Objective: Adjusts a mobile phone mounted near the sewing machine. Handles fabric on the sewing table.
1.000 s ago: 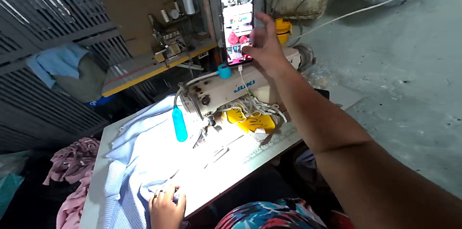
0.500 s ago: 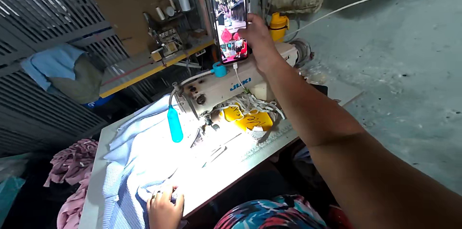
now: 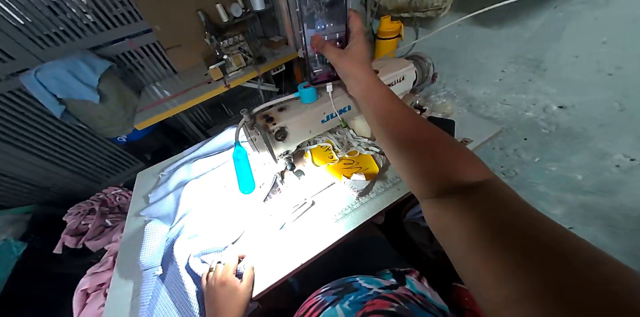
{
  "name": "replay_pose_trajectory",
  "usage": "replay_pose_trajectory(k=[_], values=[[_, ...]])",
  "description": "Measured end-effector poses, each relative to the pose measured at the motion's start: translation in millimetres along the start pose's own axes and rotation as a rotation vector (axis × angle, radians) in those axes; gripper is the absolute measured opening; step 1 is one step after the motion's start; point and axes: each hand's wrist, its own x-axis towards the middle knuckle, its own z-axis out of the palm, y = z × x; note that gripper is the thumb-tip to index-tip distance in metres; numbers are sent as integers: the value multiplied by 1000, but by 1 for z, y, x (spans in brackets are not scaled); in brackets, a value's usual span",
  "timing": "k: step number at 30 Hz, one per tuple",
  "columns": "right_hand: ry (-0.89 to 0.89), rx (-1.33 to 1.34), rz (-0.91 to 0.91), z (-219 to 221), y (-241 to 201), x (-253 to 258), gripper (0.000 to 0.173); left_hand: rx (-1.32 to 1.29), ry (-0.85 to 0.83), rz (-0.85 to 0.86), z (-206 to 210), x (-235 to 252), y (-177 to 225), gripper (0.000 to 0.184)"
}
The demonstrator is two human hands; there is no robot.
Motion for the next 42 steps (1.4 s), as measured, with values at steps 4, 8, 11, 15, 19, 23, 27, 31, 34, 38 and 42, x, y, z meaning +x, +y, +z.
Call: replay_pose_trajectory(k=[4,8,11,15,19,23,27,31,34,38,42], values=[[-147,168,49,-13,-1,-2,78,8,0,0,0,0,1,38],[-220,190,31,-20,3,-3,84,3,-8,6,0,0,0,39],[-221,188,46,-19,2,0,77,8,4,4,1,0,-1,39],[-166,185,45,-16,0,2,60,9,0,2,0,0,0,38],[-231,271,75,-24,4,2,63,9,3,3,1,0,-1,38],[-319,362,98,-35,8,3,68,14,6,5,1,0,-1,39],[-329,386,108,-36,11,3,73,8,8,9,2,0,-1,40],[-300,457,144,-32,15,-4,70,10,-4,2,2,0,-2,38],[-271,492,176,-27,22,-10,61,1,-21,-4,-1,0,0,37],[-248,591,189,-26,32,-14,65,7,-28,-14,-1,0,1,39],[-289,604,146,-27,35,-14,64,10,-15,-7,-1,1,1,37]])
